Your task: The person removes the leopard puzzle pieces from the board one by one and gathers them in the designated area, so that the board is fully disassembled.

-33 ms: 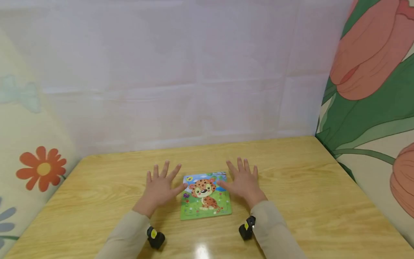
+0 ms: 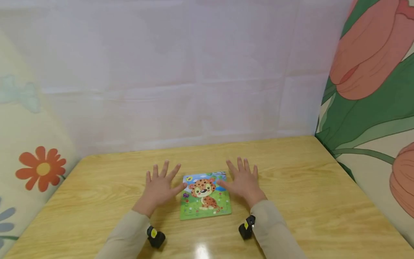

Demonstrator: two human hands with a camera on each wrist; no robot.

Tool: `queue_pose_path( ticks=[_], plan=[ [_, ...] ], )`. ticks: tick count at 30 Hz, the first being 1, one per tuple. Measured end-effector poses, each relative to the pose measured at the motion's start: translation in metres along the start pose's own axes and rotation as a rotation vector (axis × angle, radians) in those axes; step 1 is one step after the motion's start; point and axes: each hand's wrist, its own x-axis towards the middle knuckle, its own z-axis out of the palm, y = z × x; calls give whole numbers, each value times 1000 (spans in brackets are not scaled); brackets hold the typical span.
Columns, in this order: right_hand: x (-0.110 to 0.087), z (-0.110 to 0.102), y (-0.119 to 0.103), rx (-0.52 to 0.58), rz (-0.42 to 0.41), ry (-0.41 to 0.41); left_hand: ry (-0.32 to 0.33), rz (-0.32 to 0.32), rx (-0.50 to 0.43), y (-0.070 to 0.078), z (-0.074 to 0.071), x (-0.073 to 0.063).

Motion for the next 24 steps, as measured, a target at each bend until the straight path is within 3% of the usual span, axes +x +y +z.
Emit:
queue_pose_path(
  ticks=[9, 19, 24],
  plan=[
    [1, -5, -1, -5, -13, -6, 21, 6, -34, 0, 4, 1],
    [11, -9, -12, 36, -122, 21, 22, 184, -216, -7, 11, 4],
    [16, -6, -18, 48, -207, 1, -26, 210, -266, -8, 11, 3]
  ],
)
